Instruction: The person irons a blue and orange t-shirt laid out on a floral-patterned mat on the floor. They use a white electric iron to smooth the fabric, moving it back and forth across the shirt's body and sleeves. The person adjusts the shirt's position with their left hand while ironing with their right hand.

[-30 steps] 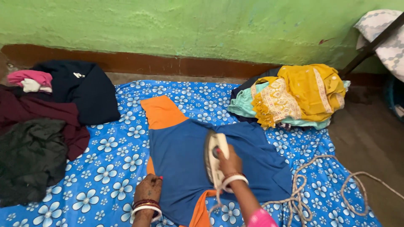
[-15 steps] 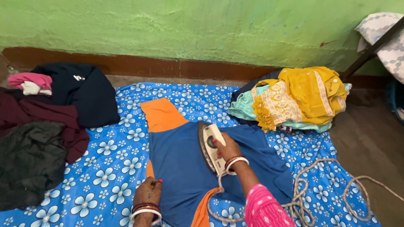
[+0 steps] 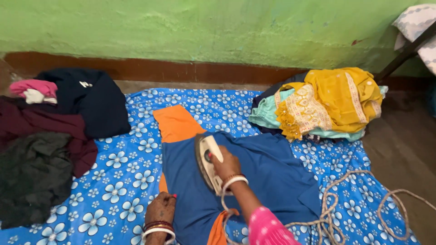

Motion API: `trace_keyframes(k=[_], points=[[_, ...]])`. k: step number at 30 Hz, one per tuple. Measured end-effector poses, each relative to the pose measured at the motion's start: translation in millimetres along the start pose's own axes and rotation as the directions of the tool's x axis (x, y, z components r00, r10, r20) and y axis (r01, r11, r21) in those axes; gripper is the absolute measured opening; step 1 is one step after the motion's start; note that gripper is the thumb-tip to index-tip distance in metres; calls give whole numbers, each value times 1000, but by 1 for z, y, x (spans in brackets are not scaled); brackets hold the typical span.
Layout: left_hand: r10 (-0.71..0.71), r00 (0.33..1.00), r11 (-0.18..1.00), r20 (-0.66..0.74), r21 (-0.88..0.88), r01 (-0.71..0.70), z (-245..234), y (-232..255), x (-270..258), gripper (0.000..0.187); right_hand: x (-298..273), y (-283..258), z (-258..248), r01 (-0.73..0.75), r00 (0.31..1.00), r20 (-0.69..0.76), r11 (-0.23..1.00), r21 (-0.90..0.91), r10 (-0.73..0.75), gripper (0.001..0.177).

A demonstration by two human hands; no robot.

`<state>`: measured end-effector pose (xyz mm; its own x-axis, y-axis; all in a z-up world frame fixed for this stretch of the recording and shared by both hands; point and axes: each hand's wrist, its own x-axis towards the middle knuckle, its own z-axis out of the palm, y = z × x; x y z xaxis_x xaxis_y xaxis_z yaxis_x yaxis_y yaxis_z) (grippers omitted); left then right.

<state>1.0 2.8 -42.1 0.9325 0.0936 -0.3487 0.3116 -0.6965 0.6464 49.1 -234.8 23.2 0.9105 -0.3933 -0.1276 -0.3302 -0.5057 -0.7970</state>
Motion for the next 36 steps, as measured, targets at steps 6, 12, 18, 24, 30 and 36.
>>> trace_keyframes(k=[6,12,18,24,30,36], points=[[-64,997,997,54,-30,65,-13,7,-5,29,12,-7,10,-92,989,-117,995,-28,88,39],[-65,996,998,67,-19,66,-14,10,-4,29,-44,20,5,-152,983,-110,988,-43,146,42],[-64,996,996,59,-50,67,-10,7,-4,28,-2,-2,4,-159,976,-152,987,-25,153,41],[-72,995,994,67,-83,77,-12,4,-1,27,20,-11,1,-116,988,-101,992,55,121,42],[-92,991,993,94,-64,99,-16,9,-3,29,-46,21,1,-141,989,-37,990,16,141,42],[-97,991,995,90,-29,100,-19,12,-6,30,-35,15,7,-117,989,-78,989,94,124,42]])
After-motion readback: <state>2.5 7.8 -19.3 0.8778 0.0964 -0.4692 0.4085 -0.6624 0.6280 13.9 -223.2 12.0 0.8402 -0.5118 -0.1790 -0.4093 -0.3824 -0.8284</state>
